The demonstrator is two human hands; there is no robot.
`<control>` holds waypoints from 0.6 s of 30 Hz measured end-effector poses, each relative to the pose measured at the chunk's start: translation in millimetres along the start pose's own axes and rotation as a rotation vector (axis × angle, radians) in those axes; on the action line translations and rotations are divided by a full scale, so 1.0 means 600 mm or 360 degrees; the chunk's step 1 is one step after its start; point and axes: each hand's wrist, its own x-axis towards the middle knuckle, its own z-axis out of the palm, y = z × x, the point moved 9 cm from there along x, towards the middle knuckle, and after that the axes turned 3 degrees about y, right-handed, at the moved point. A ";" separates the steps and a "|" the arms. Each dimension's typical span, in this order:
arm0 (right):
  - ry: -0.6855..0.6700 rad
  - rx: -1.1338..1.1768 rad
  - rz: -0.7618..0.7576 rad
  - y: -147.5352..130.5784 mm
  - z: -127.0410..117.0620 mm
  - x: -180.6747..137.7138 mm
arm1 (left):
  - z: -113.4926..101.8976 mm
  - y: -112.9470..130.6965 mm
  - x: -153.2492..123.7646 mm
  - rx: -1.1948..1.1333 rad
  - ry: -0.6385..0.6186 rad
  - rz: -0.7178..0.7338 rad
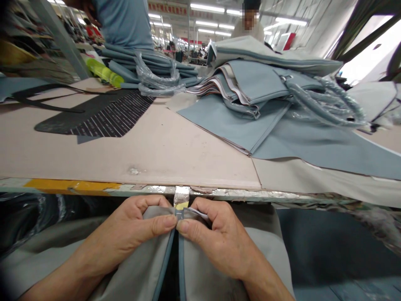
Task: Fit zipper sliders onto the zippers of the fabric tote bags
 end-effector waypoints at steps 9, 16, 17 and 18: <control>0.0101 -0.0401 0.0077 0.001 -0.018 -0.007 | 0.004 -0.008 -0.015 0.0111 -0.0161 -0.0112; 0.0242 -0.0450 0.0099 0.002 -0.020 -0.017 | 0.005 0.021 -0.020 0.0283 0.0008 0.0109; 0.0252 -0.0439 0.0081 -0.002 -0.020 -0.017 | 0.004 0.024 -0.021 0.0317 0.0035 0.0117; 0.0267 -0.0440 0.0057 -0.007 -0.021 -0.015 | 0.002 0.028 -0.021 0.0350 0.0063 0.0127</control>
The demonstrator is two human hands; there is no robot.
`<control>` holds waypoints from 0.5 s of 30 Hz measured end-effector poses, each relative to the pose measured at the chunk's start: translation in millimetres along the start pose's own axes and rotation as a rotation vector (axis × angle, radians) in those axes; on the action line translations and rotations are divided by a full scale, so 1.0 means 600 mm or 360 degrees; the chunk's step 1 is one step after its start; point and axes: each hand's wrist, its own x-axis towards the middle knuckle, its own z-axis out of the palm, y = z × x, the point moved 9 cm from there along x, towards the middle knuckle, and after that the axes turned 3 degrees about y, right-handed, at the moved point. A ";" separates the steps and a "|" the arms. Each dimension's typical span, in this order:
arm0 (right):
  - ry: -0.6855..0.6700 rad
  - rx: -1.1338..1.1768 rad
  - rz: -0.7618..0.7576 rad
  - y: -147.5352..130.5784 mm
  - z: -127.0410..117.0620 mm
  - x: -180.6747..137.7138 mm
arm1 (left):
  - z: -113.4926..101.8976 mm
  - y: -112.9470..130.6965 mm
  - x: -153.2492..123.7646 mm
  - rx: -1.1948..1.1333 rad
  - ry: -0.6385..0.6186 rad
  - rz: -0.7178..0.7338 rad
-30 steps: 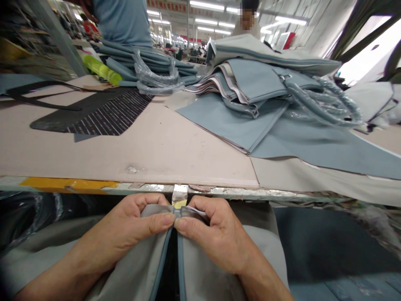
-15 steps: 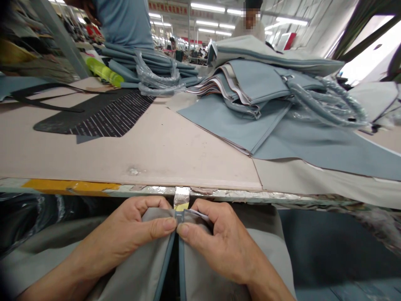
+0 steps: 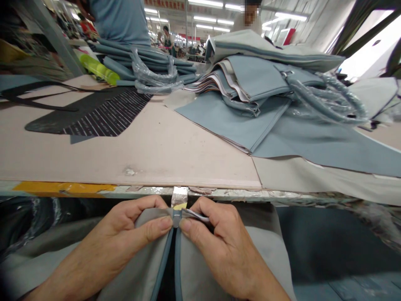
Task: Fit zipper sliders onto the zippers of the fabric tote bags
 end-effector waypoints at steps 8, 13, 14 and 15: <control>0.0147 -0.0343 -0.0210 -0.053 -0.023 0.017 | -0.021 0.079 0.009 0.0638 0.0200 0.0507; 0.0271 -0.0543 -0.0268 -0.071 -0.041 0.029 | -0.027 0.112 0.024 0.0849 0.0188 0.0593; 0.0297 -0.0555 -0.0282 -0.075 -0.046 0.034 | -0.028 0.123 0.028 0.0866 0.0183 0.0628; 0.0329 -0.0559 -0.0295 -0.080 -0.052 0.040 | -0.029 0.135 0.033 0.0873 0.0176 0.0662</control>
